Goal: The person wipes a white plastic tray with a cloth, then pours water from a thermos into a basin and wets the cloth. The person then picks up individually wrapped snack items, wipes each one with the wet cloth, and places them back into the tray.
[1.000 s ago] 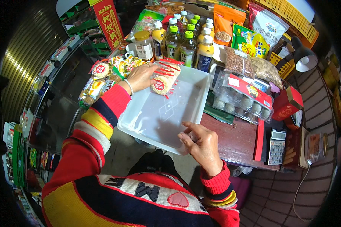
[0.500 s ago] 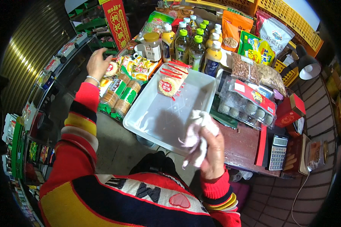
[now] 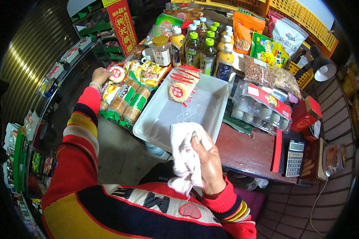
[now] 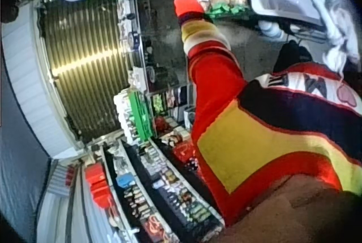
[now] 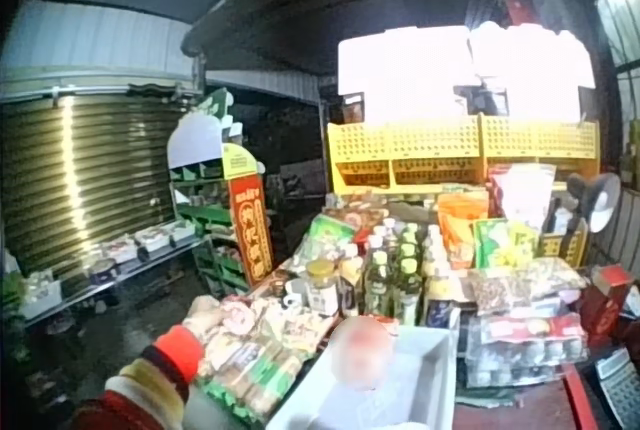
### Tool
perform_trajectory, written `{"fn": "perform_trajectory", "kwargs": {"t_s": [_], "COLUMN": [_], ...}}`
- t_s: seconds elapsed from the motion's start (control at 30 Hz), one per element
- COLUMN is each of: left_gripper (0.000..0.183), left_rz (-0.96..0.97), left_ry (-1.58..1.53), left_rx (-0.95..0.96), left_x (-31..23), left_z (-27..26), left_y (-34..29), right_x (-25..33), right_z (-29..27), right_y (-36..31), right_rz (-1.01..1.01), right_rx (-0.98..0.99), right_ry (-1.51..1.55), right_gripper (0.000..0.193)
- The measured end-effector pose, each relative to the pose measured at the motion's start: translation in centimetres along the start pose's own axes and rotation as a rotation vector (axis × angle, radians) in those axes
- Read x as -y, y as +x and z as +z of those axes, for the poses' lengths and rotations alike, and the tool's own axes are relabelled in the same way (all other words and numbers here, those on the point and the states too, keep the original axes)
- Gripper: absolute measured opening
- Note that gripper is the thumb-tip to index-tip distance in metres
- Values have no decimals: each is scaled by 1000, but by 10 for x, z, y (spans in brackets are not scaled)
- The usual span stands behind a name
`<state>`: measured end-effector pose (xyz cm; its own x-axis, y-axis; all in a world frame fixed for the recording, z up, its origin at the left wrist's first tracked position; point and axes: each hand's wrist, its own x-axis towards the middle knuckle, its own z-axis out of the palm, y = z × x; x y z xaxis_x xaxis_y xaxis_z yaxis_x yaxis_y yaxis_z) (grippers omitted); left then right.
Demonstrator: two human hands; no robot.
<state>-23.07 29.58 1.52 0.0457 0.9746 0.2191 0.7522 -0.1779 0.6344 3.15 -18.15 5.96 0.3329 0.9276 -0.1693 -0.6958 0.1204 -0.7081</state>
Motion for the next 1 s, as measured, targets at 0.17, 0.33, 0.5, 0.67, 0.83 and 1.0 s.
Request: {"fn": "perform_trajectory", "kwargs": {"t_s": [0.17,0.33,0.5,0.67,0.83,1.0], "left_gripper": [27,30,35,40,43,36], "left_rz": [-74,96,67,148,144,60], "left_ry": [-857,-1222,-1311,-1392,-1363,-1386], "left_rx": [17,270,519,581,614,570], "left_x": [-13,-103,-167,-189,-183,-182], "left_z": [-5,-20,-12,1,-4,-8], "left_y": [-10,-110,-239,-321,-338,-338], "right_x": [7,18,10,-2,1,12], "right_z": [-5,27,38,43,16,14], "right_y": [3,3,11,23,28,25], "right_rz": [34,-153,-756,-1385,-1296,-1219], "right_rx": [43,132,175,-10,-85,-124], "right_ry": [22,2,-641,-1651,-1651,-1535], "right_gripper": [43,63,63,52,49,54]}}
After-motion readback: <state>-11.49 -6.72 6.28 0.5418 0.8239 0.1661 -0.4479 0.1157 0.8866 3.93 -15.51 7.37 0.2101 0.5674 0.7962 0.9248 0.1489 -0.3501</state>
